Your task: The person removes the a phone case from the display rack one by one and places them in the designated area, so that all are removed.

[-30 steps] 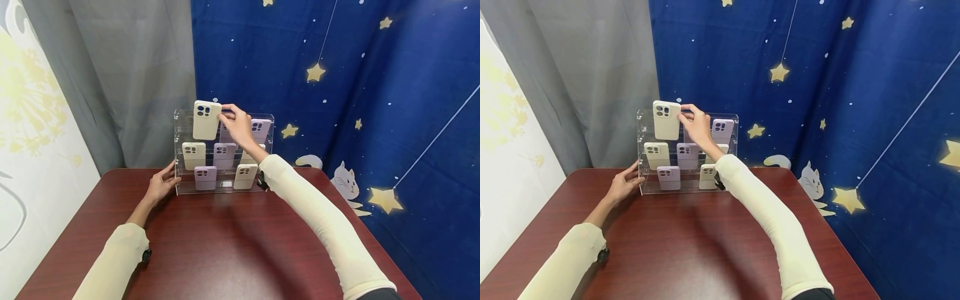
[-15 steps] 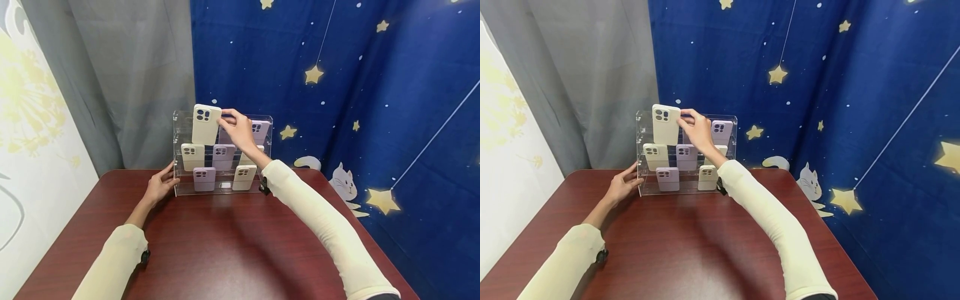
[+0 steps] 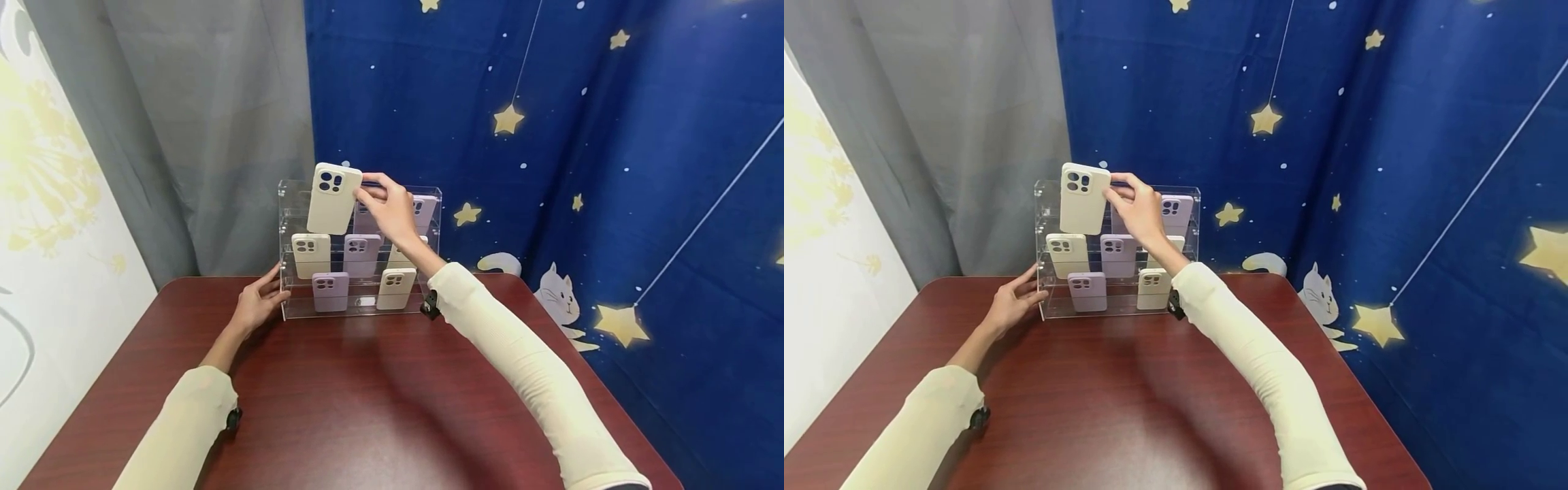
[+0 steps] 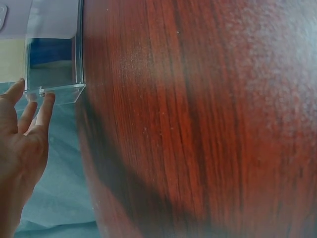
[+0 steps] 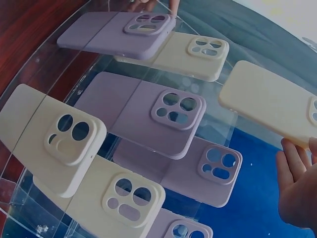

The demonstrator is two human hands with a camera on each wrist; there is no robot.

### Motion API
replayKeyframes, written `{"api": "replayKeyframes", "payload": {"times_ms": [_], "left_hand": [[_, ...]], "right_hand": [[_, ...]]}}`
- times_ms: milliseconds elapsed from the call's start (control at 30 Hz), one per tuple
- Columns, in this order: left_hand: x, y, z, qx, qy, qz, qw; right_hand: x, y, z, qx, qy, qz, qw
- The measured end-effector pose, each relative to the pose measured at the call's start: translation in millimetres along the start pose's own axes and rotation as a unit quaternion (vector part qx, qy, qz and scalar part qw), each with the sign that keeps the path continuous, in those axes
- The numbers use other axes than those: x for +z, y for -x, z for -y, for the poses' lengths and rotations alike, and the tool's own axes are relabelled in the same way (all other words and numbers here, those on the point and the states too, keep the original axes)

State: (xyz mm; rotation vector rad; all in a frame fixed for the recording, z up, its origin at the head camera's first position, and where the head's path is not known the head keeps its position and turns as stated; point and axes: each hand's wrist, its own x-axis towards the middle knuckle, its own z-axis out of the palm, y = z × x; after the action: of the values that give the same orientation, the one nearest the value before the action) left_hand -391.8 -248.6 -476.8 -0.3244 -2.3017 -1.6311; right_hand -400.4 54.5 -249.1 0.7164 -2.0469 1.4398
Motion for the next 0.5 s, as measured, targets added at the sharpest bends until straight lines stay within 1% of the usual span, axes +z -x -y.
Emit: {"api": "replayKeyframes", "payload": {"times_ms": [200, 333, 500], "left_hand": [[-1.3, -0.3, -0.4, -0.006, 0.000, 0.002, 1.0000], [-1.4, 0.2, -0.5, -0.007, -0.001, 0.004, 1.0000], [-0.7, 0.1, -0.7, -0.009, 0.001, 0.005, 0.9999]], "right_hand": [[0, 5.9, 1, 0.018, -0.001, 0.015, 0.9997], [1, 12.7, 2, 0.025, -0.008, 0.032, 0.9991], [1, 21.7, 2, 0.022, 0.017, 0.049, 0.9984]]}}
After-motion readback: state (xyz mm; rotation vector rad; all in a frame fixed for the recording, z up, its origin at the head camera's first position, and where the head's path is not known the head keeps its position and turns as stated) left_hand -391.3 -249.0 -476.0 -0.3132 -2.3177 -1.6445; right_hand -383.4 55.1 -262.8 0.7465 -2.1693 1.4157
